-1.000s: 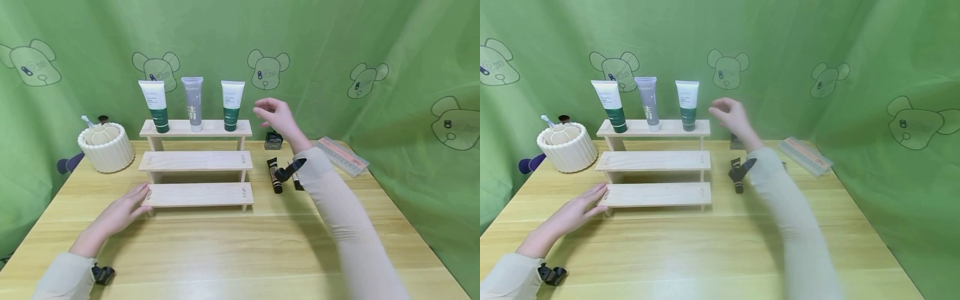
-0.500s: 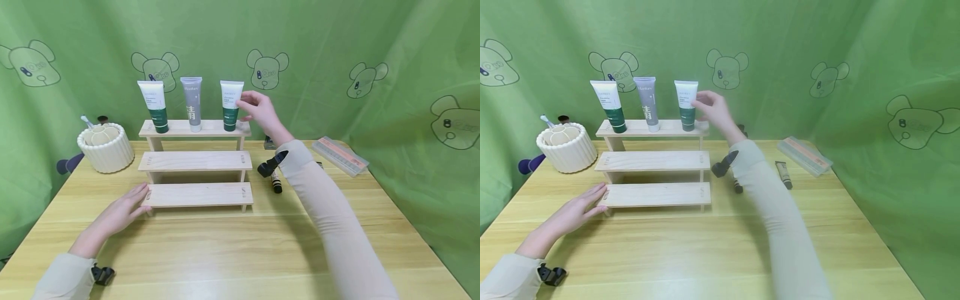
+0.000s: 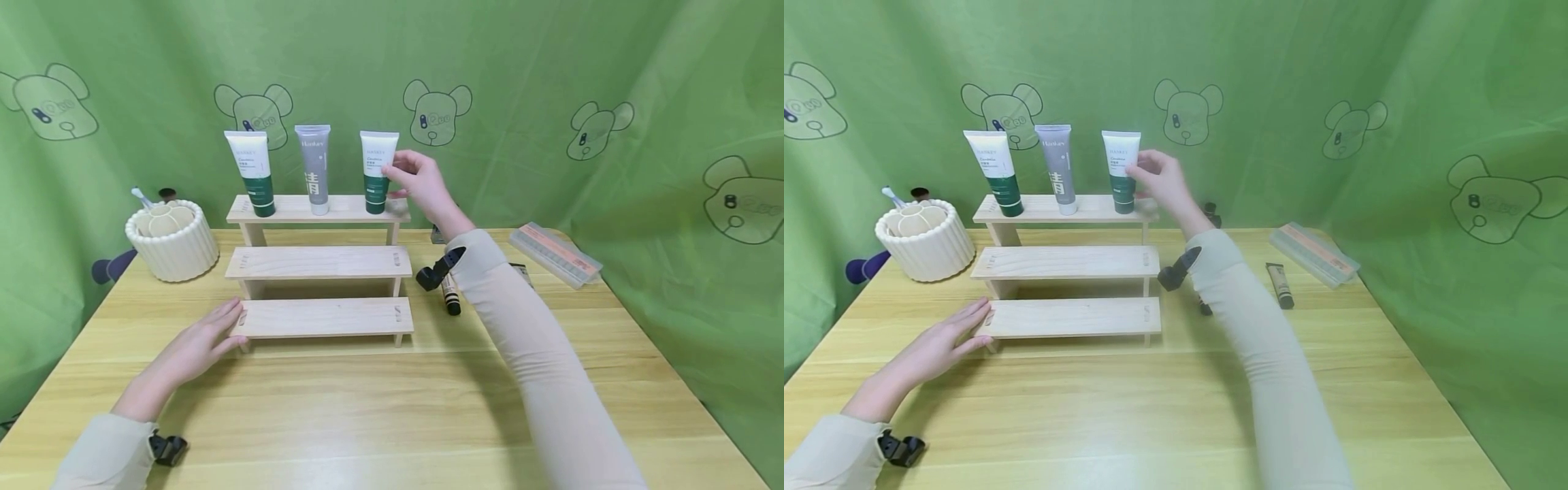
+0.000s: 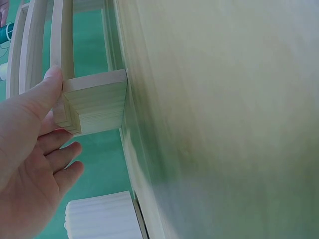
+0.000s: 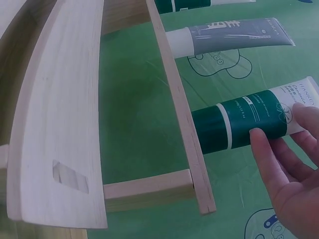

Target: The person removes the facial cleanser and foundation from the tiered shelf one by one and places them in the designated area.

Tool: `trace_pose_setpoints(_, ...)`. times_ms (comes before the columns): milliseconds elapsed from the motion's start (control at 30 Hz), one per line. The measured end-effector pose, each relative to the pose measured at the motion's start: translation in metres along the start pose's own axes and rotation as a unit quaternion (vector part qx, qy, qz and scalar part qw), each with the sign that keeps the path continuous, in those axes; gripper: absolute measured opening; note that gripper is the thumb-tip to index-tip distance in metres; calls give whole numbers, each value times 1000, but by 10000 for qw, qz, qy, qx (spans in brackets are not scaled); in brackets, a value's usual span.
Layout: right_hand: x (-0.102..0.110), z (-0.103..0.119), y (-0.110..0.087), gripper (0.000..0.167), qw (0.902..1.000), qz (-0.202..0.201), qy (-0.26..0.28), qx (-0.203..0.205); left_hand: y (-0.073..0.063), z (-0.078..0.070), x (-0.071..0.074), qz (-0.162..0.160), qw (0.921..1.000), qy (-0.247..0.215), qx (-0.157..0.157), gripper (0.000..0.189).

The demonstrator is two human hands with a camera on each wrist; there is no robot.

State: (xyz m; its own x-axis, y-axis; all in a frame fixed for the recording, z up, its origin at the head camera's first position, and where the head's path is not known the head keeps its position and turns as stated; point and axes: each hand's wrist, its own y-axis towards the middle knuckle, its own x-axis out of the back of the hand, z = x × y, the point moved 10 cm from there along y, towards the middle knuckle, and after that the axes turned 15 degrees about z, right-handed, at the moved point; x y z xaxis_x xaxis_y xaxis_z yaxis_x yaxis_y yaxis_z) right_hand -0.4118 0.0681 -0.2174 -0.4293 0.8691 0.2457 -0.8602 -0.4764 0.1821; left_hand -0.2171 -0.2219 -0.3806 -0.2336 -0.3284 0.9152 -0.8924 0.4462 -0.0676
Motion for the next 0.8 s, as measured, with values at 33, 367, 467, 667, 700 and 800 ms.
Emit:
trace_pose_setpoints(33, 0, 0, 0, 32, 10000, -1, 10, 7, 0, 0, 0, -5, 10000, -1, -1, 64)
trace_pose_setpoints(367, 3, 2, -12, 32, 9998, -95, 185, 11, 0, 0, 0, 5, 10000, -20, 11, 63)
trace_pose_setpoints(467, 7, 2, -18, 32, 9996, -137, 232, 21, 0, 1, 0, 16, 10000, -26, 23, 63)
trace_pose_setpoints(667, 16, -3, -35, 34, 9993, -111, 336, 76, 0, 1, 0, 11, 10000, -19, 20, 63)
trace_pose_setpoints(700, 17, -4, -39, 34, 9992, -80, 385, 80, 0, 1, 0, 11, 10000, -16, 20, 63)
trace_pose_setpoints(800, 22, -10, -53, 36, 9989, -1, 470, 22, 0, 1, 0, 17, 10000, -10, 22, 63)
